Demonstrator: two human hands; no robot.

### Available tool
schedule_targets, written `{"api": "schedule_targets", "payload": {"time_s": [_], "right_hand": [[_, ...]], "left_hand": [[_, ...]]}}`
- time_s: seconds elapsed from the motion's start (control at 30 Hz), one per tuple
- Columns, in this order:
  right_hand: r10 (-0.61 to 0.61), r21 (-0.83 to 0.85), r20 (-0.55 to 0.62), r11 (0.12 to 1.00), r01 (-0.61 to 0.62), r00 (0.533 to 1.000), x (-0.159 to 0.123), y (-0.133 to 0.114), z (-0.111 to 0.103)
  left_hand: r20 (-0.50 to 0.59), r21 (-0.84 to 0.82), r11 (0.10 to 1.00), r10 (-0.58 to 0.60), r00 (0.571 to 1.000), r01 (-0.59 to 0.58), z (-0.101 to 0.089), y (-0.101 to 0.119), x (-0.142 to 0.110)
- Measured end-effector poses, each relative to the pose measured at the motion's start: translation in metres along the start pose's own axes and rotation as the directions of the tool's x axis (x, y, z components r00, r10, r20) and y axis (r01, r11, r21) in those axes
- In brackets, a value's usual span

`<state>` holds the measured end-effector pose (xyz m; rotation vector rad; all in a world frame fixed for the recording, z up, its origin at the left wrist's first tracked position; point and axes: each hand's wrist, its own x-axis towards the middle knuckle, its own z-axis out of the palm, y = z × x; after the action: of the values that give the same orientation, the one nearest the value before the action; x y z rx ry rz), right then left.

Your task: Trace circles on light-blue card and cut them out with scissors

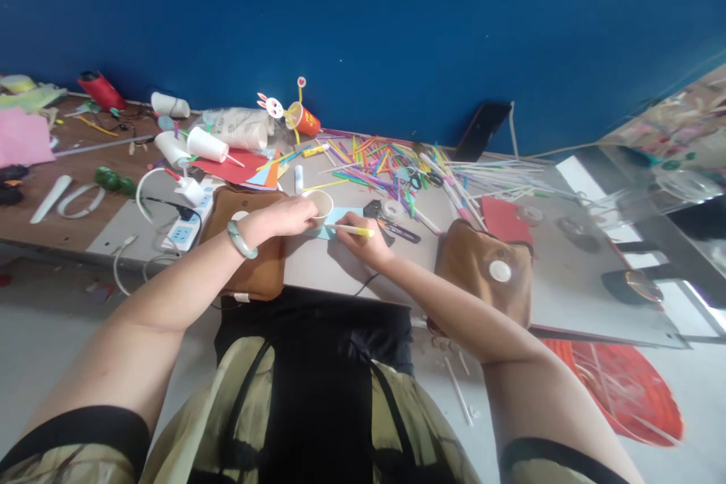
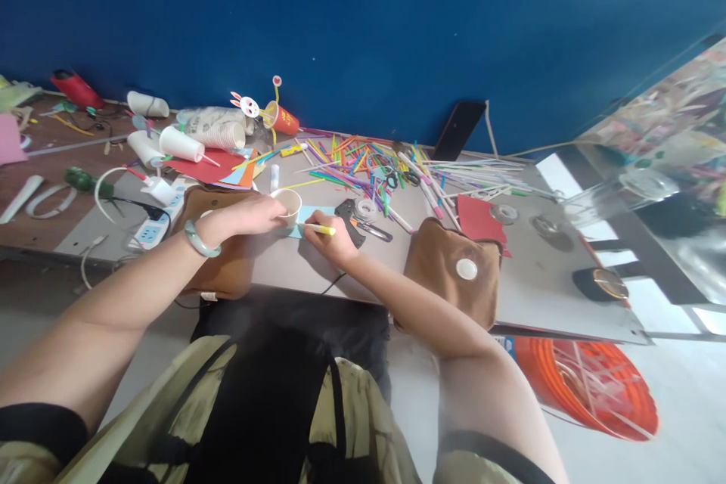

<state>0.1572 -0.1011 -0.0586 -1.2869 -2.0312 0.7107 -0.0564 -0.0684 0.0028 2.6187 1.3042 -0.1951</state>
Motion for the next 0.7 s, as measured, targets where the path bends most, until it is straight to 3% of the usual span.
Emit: {"api": "schedule_targets", "payload": {"time_s": [0.33,0.43,0.7], "right_hand": [[-0.008,0.008,-0.024,1.0,0.008,1.0,-0.012,-0.005,0.008],[-0.011,-0.039,0.031,0.999,0.012,0.999,-0.018,-0.01,0.01],[-0.167,-0.135,0.098,0.975,0.179,0.981,-0.019,-0.019,0.031]], "left_hand": [[0.031,0.011,1.0,-0.023,0.999,0.023,-0.001,0.002,0.001],[0.029,0.017,1.0,-0.021,0.999,0.02,-0.004,0.005,-0.001],[0.083,0.02,0.999,-0.03,0.996,0.028,-0.016,0.009,-0.004]]}}
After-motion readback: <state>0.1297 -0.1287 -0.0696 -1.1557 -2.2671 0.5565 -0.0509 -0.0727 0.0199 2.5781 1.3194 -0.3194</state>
